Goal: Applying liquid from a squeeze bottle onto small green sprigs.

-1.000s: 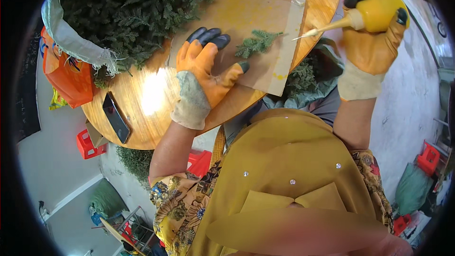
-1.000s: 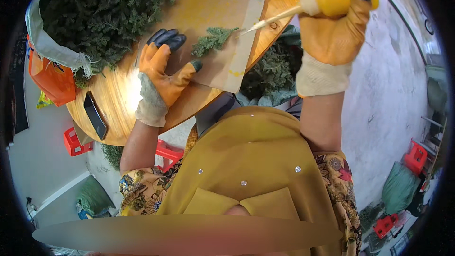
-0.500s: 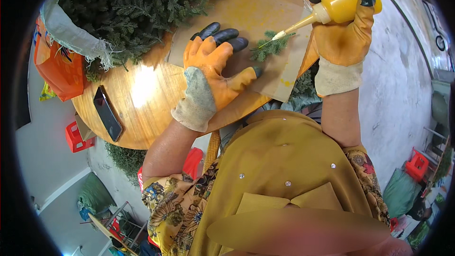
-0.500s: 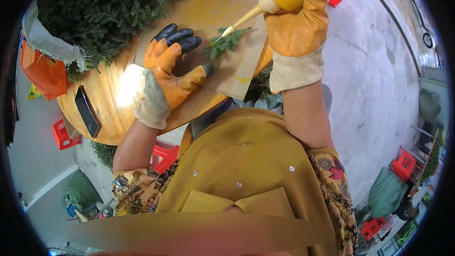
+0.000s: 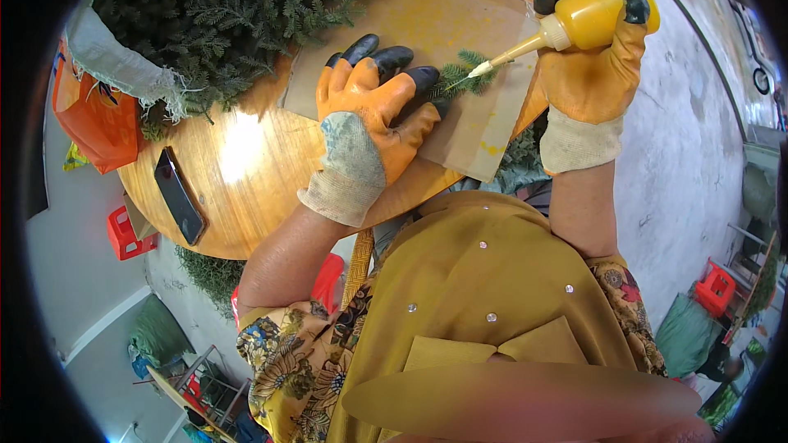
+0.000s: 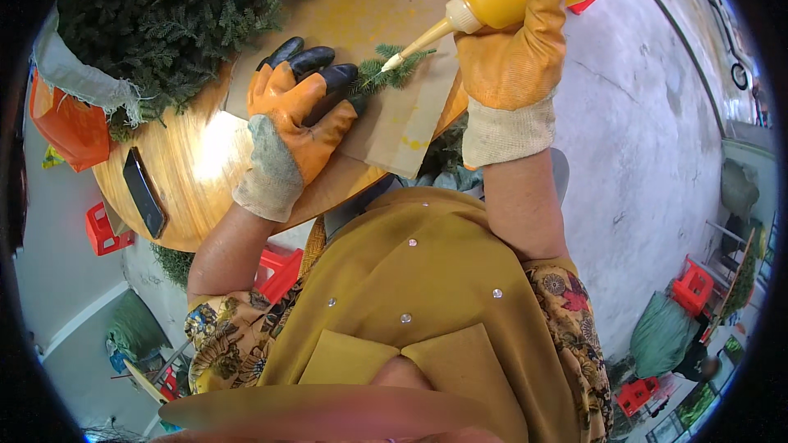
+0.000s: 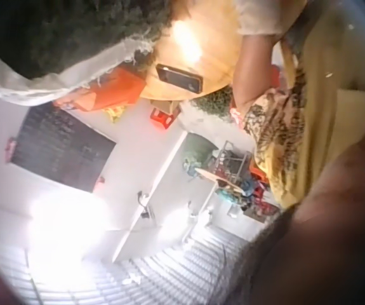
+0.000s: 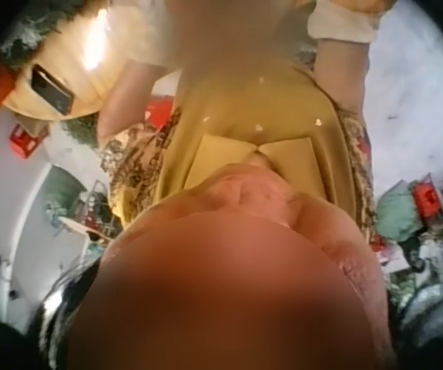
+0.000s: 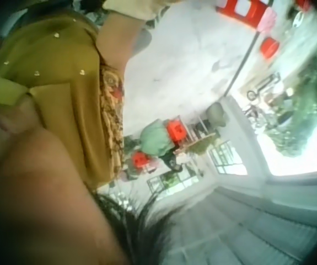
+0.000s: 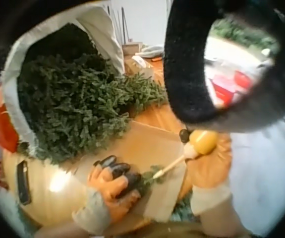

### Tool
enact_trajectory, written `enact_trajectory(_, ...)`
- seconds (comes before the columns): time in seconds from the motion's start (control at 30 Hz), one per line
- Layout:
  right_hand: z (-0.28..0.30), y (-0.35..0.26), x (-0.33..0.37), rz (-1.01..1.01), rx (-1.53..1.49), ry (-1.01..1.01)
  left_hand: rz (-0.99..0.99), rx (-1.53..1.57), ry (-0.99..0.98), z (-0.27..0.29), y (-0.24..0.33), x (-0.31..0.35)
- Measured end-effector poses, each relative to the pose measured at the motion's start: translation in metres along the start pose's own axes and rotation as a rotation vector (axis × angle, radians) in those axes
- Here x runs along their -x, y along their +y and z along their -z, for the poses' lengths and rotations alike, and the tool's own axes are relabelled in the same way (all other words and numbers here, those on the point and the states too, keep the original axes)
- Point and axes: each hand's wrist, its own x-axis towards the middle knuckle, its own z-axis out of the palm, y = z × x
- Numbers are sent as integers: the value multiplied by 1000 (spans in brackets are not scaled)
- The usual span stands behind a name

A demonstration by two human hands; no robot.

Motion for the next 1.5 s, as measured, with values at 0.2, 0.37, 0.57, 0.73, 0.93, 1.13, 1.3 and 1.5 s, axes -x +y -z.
enact_trajectory(0.2, -7, -2, -3, -95, -6, 102, 7, 34, 13, -2, -1, 0)
enact_trajectory(0.37, -2, -1, -1, -123, -10, 95, 5, 34, 22, -2, 0, 0)
enact_trajectory(0.57, -2, -3, -4, -55, 57, 138, -33, 37, 35, -5, -6, 0)
enact_trajectory(0.73, -2, -26, -3, -205, -112, -69, -40, 30, 36, -6, -7, -1)
enact_trajectory(0.93, -12, -36, 4, -245, -247, 51, -41, 36, 39, -4, -4, -2)
enact_trajectory(1.13, 0, -28, 5, -65, -240, 27, -55, 58, 55, -7, -5, -2)
enact_trajectory(1.3, 23, -33, -12, -1, -54, 113, -55, 65, 51, -7, -6, -2)
enact_trajectory(1.5, 27, -37, -12, 35, 41, 203, -69, 93, 73, -14, -12, 0)
